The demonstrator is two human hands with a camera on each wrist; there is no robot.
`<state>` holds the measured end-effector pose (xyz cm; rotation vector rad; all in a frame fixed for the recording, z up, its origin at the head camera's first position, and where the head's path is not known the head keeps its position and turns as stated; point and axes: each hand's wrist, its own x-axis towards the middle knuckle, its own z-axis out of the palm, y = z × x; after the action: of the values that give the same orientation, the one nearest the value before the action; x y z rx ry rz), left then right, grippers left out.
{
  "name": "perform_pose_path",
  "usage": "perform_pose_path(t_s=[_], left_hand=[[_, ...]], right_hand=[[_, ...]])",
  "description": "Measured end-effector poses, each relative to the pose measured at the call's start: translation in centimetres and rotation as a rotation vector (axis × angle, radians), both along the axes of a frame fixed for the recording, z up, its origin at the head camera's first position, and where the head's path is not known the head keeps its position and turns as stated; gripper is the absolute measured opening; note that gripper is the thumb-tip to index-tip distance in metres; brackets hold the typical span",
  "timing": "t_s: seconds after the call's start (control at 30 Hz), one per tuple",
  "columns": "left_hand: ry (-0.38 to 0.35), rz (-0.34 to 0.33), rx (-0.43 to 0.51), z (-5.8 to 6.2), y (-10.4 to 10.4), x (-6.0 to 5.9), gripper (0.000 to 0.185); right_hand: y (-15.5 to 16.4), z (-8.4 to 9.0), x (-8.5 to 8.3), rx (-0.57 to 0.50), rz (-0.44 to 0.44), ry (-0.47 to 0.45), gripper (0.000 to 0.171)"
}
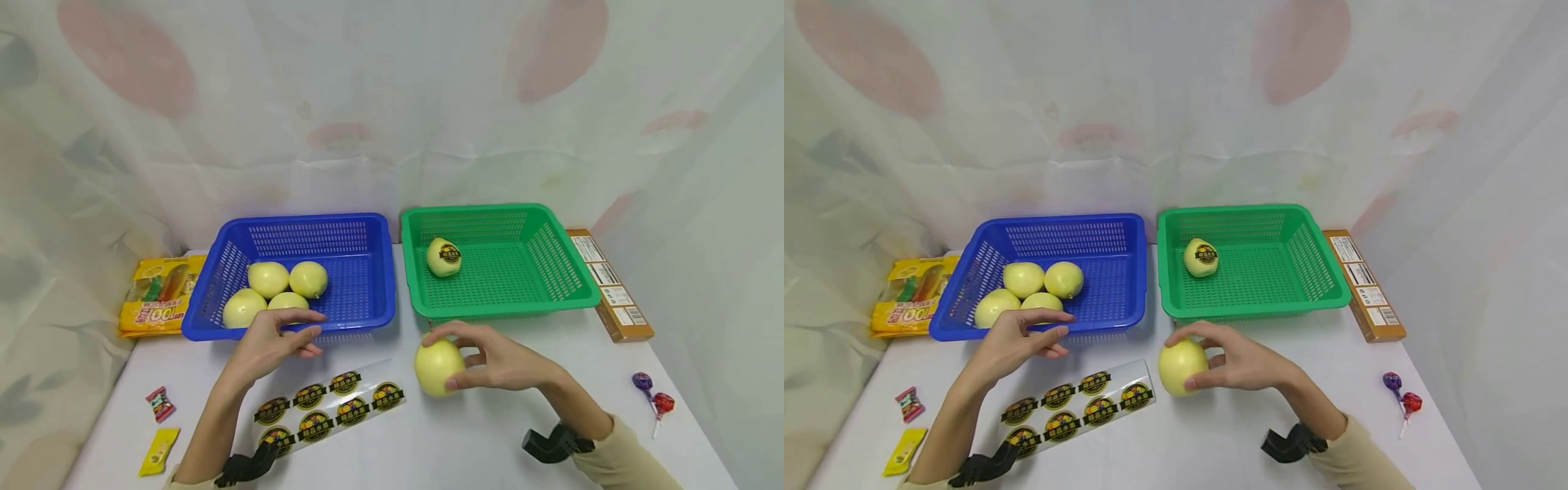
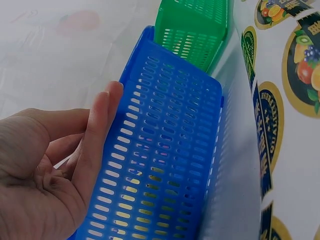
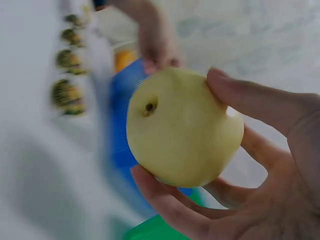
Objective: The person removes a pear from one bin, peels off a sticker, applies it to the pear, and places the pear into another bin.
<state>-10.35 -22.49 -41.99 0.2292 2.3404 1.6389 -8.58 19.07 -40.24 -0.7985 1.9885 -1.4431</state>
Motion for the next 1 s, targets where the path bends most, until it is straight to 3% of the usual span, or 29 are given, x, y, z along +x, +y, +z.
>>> perform_pose_path(t_s=[0.2,0.37,0.67,1.0], left_hand=[[0.003,0.000,-0.006,0.0,-0.1,0.0,0.034],[-0.002,-0.002,0.000,0.0,0.0,0.0,0.034],[0.009,-0.006,0.013,0.0,0.1,0.2,0.037],[0.053,-0.010,-0.011,-0.1,-0.1,0.7,0.039]], right_hand=[[1.8,-4.3,2.0,0.041,-0.050,-0.050,0.059],[2.7,-6.2,2.8,0.096,-0.091,0.010,0.060],[3.1,-6.5,3.7,0.166,-0.122,0.155,0.067],[3.2,-5.8,3.9,0.175,-0.144,0.187,0.067]])
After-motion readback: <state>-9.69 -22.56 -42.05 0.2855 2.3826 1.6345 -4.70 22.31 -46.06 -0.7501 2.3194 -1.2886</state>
